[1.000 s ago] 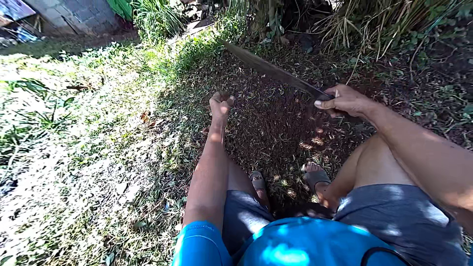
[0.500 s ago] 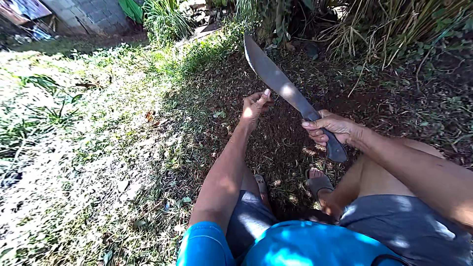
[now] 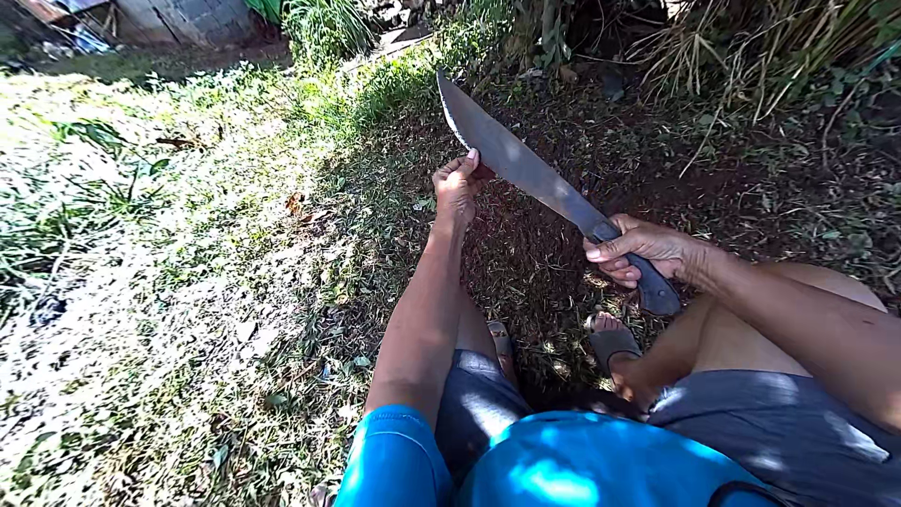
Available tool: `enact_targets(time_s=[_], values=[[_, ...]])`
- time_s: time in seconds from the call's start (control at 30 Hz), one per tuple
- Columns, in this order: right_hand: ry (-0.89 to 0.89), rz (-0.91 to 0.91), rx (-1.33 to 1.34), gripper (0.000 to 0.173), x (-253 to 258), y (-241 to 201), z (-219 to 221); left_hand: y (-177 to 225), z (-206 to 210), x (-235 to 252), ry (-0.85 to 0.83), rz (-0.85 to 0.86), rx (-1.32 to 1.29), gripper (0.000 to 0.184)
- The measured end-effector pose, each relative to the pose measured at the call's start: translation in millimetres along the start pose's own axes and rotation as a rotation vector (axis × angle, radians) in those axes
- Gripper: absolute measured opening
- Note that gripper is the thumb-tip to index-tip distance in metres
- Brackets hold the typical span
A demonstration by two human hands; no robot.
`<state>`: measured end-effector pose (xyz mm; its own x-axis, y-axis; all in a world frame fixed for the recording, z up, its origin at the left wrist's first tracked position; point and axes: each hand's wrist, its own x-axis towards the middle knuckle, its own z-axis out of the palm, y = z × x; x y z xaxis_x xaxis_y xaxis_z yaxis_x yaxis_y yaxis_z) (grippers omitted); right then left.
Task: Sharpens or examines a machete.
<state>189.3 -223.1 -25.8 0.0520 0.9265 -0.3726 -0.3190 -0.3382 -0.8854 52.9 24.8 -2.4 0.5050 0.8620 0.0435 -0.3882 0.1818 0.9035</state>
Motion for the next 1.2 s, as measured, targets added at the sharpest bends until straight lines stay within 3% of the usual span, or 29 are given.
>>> enact_targets(time_s=[0.13, 0.2, 0.33, 0.63, 0.8, 1.0, 1.1, 1.2], values=[[-0.022, 0.054, -0.063, 0.016, -8.1, -1.1, 1.7, 7.8, -18.5, 13.9, 0.155, 0.000, -0.069, 0.028], [-0.009, 0.068, -0.072, 0.015, -8.1, -0.4, 4.7, 8.6, -21.3, 13.7, 0.107, -0.057, 0.003, 0.032], [0.011, 0.057, -0.045, 0.014, -0.5, 8.7, 2.9, 4.5, -16.4, 8.5, -0.014, -0.090, 0.036, 0.013], [-0.088, 0.059, -0.075, 0.013, -2.0, 9.9, -8.1, 12.1, -28.4, 15.3, 0.145, 0.039, 0.027, 0.019], [-0.070, 0.064, -0.133, 0.015, -6.3, 9.8, -5.6, 15.9, -38.3, 22.5, 0.353, 0.051, -0.019, 0.023], [0.054, 0.069, -0.141, 0.018, -1.5, 7.9, 4.6, 7.0, -26.1, 12.0, 0.047, -0.054, 0.123, 0.012], [0.058, 0.083, -0.155, 0.020, -2.7, 1.9, 9.4, 5.4, -24.5, 12.4, 0.035, -0.064, 0.142, 0.014], [0.040, 0.067, -0.169, 0.020, -3.2, 0.3, 8.6, 7.8, -23.8, 11.6, 0.075, -0.037, 0.136, 0.003]])
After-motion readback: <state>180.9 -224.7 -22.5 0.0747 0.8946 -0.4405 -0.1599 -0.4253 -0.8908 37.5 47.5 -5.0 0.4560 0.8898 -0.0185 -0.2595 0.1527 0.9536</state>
